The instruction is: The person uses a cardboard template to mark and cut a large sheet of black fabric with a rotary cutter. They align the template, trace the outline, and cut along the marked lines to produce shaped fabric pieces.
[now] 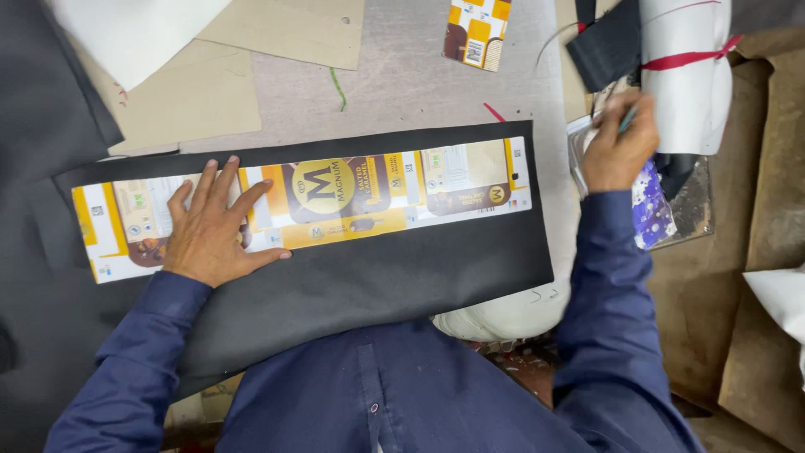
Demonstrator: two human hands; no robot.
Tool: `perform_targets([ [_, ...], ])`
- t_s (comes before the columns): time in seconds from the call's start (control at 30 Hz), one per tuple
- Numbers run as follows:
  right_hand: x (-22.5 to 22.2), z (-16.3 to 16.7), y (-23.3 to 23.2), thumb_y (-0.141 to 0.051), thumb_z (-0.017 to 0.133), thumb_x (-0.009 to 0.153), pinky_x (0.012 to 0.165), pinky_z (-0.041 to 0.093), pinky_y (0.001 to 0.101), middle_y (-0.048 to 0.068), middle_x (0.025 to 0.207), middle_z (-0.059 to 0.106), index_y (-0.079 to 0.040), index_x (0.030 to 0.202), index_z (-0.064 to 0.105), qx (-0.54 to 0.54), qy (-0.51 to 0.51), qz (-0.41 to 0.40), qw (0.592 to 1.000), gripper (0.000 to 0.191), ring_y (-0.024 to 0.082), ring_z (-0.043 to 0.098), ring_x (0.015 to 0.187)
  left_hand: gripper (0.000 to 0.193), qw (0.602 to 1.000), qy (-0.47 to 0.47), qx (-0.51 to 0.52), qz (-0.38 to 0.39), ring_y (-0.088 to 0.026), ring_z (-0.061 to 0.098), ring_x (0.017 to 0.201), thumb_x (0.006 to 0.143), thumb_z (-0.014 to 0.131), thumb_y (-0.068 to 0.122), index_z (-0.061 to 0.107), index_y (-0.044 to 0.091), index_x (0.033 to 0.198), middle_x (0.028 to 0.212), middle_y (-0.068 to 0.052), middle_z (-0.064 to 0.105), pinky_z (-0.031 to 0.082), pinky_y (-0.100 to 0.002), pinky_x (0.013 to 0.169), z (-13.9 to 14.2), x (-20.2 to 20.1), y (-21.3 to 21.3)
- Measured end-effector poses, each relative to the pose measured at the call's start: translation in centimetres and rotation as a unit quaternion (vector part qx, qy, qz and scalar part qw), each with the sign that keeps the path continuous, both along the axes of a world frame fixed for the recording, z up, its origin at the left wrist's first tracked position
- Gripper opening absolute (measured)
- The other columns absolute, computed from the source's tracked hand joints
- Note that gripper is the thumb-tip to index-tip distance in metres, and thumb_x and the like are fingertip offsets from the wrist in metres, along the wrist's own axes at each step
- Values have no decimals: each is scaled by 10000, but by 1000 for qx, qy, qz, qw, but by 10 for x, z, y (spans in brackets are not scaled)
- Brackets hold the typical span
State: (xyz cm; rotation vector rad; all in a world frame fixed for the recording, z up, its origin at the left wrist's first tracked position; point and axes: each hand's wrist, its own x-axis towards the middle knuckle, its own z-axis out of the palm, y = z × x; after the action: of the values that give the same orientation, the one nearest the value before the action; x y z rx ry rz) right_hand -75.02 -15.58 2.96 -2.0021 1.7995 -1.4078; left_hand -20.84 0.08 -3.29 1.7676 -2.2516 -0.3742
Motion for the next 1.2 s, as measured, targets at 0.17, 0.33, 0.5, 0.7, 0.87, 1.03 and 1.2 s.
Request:
perform_targets([
  [0.17,-33,-4,144,-238,753,859,843,614,394,106,977,826,-139,1107,781,781,289,177,525,269,318,759,896,1116,1000,-11,5,-12,-431,210,1534,554,707,832,541,219,1472,1624,-242,327,123,-619,1167,5,-5,-14],
  [0.33,-28,3,162,-294,792,857,828,591,349,110,1013,791,-141,1079,798,530,205,94,817,270,268,776,901,1092,1000,-13,-2,-27,-412,209,1558,594,681,836,557,183,1460,1643,-237,329,119,-625,1166,-1,-7,-21],
  [0.5,-1,-30,120,-268,787,883,855,573,384,145,1428,628,-127,1325,700,194,207,77,956,472,346,703,1086,1111,999,-19,-22,-29,-420,216,1547,600,666,861,561,167,1460,1647,-244,338,125,-616,1172,-7,-9,-19],
  [0.7,6,-58,110,-273,760,935,820,590,355,63,1445,634,-190,1358,695,164,257,39,952,436,291,733,1032,1099,999,-40,-25,-20,-401,231,1547,625,665,863,560,170,1471,1632,-196,375,115,-609,1179,-9,-12,-18],
  [0.87,5,-59,111,-253,744,957,805,597,337,8,1427,649,-197,1355,696,162,253,22,953,405,263,744,992,1082,999,-25,-35,-10,-387,237,1554,652,653,848,548,172,1490,1637,-183,387,117,-610,1186,-7,-17,-15],
  [1.03,9,-63,109,-191,744,962,863,595,333,38,1403,672,-157,1326,714,126,237,22,963,367,266,733,1067,1091,998,-29,-53,-8,-401,235,1550,671,637,855,519,173,1515,1637,-196,371,119,-624,1172,-6,-22,-13],
  [1.2,10,-64,108,-122,764,950,920,598,333,81,1368,692,-144,1300,719,94,205,61,972,354,272,725,1138,1065,998,-25,-52,-10,-403,250,1542,694,628,845,520,195,1531,1646,-197,367,134,-624,1163,-8,-16,-13],
])
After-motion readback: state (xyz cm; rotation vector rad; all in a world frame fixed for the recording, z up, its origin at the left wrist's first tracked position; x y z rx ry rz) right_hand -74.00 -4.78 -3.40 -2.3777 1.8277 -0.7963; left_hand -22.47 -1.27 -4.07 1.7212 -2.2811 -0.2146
